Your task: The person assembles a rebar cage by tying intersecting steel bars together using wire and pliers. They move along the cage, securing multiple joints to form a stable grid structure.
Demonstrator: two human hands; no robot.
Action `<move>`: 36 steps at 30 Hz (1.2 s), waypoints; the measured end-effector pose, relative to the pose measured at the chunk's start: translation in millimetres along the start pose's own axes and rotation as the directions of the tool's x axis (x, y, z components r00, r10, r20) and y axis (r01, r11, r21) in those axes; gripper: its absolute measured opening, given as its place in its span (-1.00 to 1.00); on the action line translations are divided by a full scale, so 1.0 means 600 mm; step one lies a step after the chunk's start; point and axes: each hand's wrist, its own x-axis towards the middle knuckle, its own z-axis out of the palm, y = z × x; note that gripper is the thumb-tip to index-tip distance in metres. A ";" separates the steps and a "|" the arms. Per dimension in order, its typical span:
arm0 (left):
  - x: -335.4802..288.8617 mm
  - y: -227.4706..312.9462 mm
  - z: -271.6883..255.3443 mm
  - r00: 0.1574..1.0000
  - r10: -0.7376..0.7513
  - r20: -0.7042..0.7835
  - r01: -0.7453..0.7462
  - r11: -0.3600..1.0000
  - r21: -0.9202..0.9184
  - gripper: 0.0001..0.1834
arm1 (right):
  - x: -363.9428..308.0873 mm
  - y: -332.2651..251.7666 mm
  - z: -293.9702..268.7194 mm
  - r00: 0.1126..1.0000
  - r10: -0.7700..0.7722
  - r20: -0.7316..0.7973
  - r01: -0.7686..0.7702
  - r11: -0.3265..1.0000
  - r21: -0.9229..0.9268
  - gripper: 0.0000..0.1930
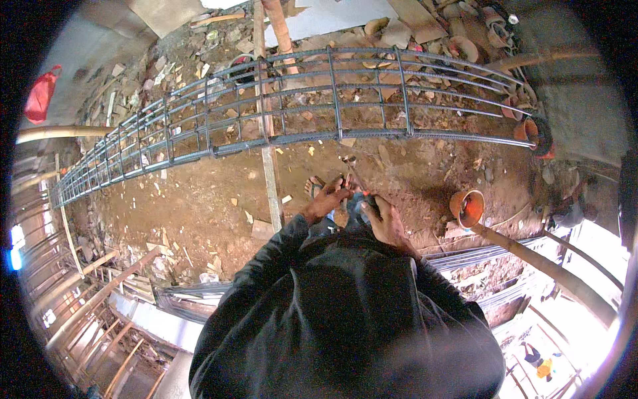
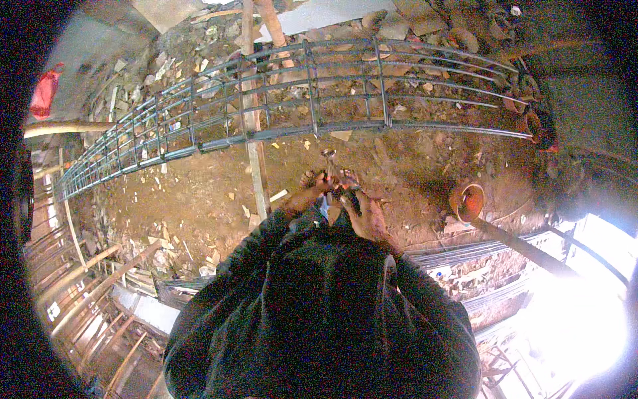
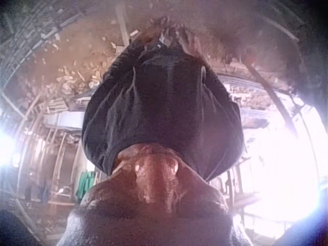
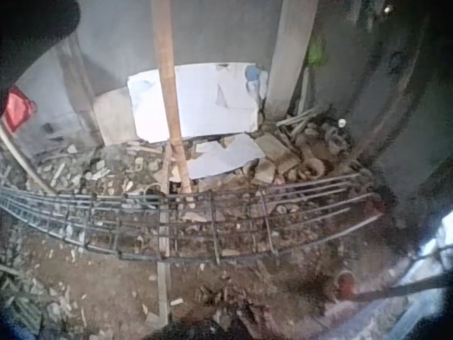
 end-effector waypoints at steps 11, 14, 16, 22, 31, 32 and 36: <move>0.026 0.057 0.022 0.984 0.170 0.048 -0.170 0.985 -0.014 0.00 | 0.030 -0.053 0.013 0.935 -0.253 -0.249 0.256 0.966 -0.020 -0.71; 0.025 0.059 0.028 0.984 0.174 0.031 -0.173 0.984 -0.030 -0.01 | 0.030 -0.059 0.011 0.927 -0.320 -0.196 0.305 0.947 -0.106 -0.73; 0.023 0.061 0.035 0.986 0.165 0.027 -0.165 0.986 0.012 0.00 | 0.031 -0.061 0.007 0.958 -0.262 -0.121 0.252 0.963 -0.093 -0.72; -0.003 0.097 0.055 0.989 0.145 -0.032 -0.141 0.984 0.113 -0.30 | 0.031 -0.062 0.013 0.979 -0.179 -0.099 0.182 0.983 0.021 -0.69; -0.004 0.089 0.081 0.964 0.241 -0.109 -0.254 0.958 -0.135 -0.62 | 0.020 0.026 0.068 0.974 -0.137 -0.182 0.133 0.991 -0.033 -0.49; -0.001 0.081 0.081 0.950 0.267 -0.160 -0.277 0.960 -0.045 -0.63 | 0.018 0.034 0.071 0.996 -0.051 -0.073 0.048 0.998 -0.031 -0.47; -0.005 0.071 0.069 0.927 0.292 -0.237 -0.234 0.941 0.243 -0.69 | 0.013 0.026 0.079 0.999 0.027 0.019 -0.032 0.918 0.396 -0.64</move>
